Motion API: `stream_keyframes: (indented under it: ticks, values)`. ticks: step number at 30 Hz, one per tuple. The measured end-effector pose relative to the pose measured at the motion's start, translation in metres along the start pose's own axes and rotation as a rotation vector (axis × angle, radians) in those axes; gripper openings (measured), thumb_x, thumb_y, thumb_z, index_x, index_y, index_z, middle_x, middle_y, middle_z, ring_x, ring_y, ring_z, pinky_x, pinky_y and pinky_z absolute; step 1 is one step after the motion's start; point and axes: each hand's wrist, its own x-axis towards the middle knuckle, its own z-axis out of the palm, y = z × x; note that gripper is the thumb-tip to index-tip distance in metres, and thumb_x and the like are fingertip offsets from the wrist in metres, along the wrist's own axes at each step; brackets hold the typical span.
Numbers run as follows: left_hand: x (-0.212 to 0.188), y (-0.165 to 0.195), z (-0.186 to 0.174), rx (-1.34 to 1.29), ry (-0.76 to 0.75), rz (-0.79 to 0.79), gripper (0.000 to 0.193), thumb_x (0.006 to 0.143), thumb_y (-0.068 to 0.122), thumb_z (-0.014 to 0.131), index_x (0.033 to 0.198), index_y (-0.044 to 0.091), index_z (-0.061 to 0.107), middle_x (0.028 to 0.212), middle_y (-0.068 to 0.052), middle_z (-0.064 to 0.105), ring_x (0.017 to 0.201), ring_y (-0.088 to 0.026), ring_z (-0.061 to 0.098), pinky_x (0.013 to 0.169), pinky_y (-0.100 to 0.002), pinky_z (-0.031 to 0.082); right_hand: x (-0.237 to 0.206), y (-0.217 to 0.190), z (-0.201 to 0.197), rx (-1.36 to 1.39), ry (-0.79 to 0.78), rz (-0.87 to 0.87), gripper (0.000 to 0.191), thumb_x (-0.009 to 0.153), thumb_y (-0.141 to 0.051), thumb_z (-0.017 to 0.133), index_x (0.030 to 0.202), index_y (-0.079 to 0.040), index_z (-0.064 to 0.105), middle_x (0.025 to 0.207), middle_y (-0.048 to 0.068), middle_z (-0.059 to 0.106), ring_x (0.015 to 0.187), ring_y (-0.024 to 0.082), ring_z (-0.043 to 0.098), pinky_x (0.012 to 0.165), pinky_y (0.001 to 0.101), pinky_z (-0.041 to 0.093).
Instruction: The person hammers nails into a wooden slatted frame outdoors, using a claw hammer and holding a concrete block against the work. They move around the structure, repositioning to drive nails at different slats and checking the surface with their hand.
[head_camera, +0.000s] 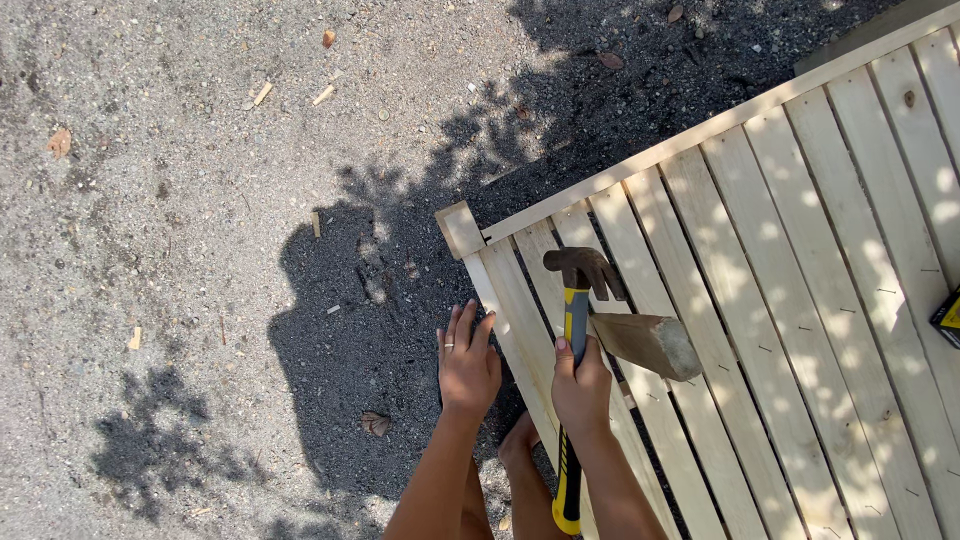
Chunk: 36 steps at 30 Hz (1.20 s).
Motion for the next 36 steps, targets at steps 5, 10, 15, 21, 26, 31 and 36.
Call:
stream_keyframes:
  ticks: [5,10,15,21,26,31,36]
  values:
    - [0.04,-0.011,-0.006,-0.054,0.14,0.099,0.048,0.091,0.008,0.062,0.139,0.011,0.058,0.153,-0.016,0.047,0.146,-0.038,0.043,0.118,-0.061,0.034,-0.004,-0.009,0.01,0.072,0.06,0.054,0.03,0.104,-0.029,0.058,0.106,0.0,0.056,0.068,0.014,0.063,0.056,0.024,0.06,0.055,0.0382,0.05]
    - [0.06,-0.014,-0.015,-0.105,0.303,0.047,0.047,0.096,0.009,0.06,0.142,0.01,0.055,0.157,-0.014,0.041,0.148,-0.037,0.043,0.122,-0.063,0.03,0.014,-0.027,0.047,-0.026,0.14,0.028,0.028,0.104,-0.028,0.058,0.1,0.0,0.053,0.068,0.014,0.063,0.055,0.024,0.062,0.054,0.0393,0.049]
    - [0.101,-0.013,-0.028,-0.044,0.271,0.044,0.052,0.092,0.014,0.064,0.143,0.018,0.057,0.159,-0.007,0.042,0.15,-0.031,0.04,0.121,-0.072,0.02,0.015,-0.042,0.053,-0.068,0.172,0.087,0.026,0.105,-0.027,0.058,0.1,-0.002,0.055,0.064,0.012,0.062,0.053,0.026,0.061,0.052,0.0396,0.048]
    - [0.166,-0.012,-0.036,0.041,-0.04,0.034,0.057,0.087,0.026,0.07,0.141,0.02,0.052,0.156,-0.005,0.042,0.149,-0.03,0.033,0.111,-0.083,0.003,-0.015,-0.051,0.044,0.004,0.225,0.157,0.027,0.103,-0.026,0.058,0.099,0.0,0.053,0.06,0.012,0.06,0.05,0.024,0.061,0.05,0.04,0.048]
    - [0.176,-0.005,-0.044,0.135,-0.231,-0.036,0.063,0.093,0.034,0.071,0.149,0.021,0.045,0.155,-0.001,0.04,0.151,-0.026,0.03,0.112,-0.087,0.001,-0.003,-0.052,0.061,-0.056,0.157,0.166,0.025,0.102,-0.026,0.059,0.098,-0.002,0.056,0.062,0.011,0.063,0.051,0.022,0.064,0.051,0.0377,0.05]
    - [0.174,0.015,-0.04,0.161,-0.321,-0.175,0.122,0.052,0.053,0.095,0.149,0.014,0.033,0.156,-0.007,0.029,0.152,-0.031,0.017,0.109,-0.086,0.0,0.004,-0.041,0.053,-0.086,0.085,0.253,0.025,0.103,-0.027,0.058,0.1,-0.003,0.056,0.061,0.016,0.063,0.051,0.028,0.065,0.05,0.0408,0.048]
    - [0.172,0.026,-0.032,0.112,-0.24,-0.183,0.137,0.039,0.05,0.102,0.149,0.012,0.03,0.157,-0.012,0.027,0.152,-0.037,0.014,0.108,-0.088,0.0,0.015,-0.033,0.042,-0.246,0.017,0.095,0.024,0.102,-0.025,0.06,0.101,-0.001,0.056,0.063,0.015,0.066,0.053,0.029,0.067,0.051,0.0396,0.05]
